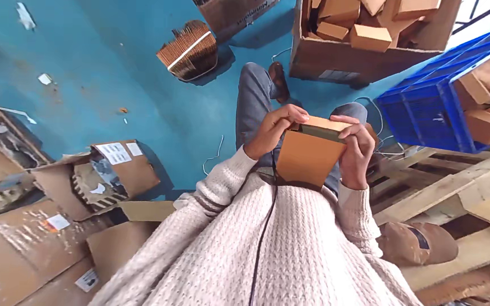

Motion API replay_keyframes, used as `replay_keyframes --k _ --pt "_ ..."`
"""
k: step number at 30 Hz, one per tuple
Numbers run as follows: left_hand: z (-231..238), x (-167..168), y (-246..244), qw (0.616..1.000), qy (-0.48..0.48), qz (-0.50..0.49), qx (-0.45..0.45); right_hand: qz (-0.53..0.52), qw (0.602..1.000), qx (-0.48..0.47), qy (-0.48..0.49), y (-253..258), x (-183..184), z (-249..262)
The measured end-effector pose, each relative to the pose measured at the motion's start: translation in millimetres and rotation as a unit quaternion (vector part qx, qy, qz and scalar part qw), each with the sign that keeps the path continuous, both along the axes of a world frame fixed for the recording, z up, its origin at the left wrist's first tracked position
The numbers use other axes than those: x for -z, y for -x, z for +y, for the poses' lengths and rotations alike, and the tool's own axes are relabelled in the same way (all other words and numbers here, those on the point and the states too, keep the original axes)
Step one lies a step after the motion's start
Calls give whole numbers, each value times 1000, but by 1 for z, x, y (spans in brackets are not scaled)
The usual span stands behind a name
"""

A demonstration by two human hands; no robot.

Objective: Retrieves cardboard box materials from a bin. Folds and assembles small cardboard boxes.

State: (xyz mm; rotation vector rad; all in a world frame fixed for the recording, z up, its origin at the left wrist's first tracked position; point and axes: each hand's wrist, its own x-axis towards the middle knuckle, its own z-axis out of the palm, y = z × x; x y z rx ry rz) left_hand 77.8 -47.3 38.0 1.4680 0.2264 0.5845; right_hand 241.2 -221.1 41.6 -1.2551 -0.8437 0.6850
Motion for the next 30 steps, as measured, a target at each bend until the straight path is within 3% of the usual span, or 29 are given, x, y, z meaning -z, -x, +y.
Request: replay_keyframes --k 4,7,11,15,18,21,23,25,30 --pt "-32 3 2 995 70 -12 -66 24 998 22 -60 20 12 -5" --pt "-39 3 -5 991 71 -19 -110 14 997 55 -45 25 4 -2" --pt "-34 -14 -6 990 102 17 -97 37 996 65 -40 26 -14 1" --pt "-36 -2 -5 989 109 -39 -95 54 995 82 -32 31 -19 4" --pt "-41 6 0 991 114 -55 -52 25 994 94 -42 34 -6 -1" --pt "-43 11 6 994 103 16 -24 -2 996 90 -25 34 3 -5" --pt "-42 11 6 994 54 89 -36 -23 996 81 1 32 8 -7" --pt "-42 6 2 993 36 89 -62 -54 997 60 11 29 10 -10" --pt "-43 -15 -18 987 100 72 -107 -146 984 101 7 20 2 -6"
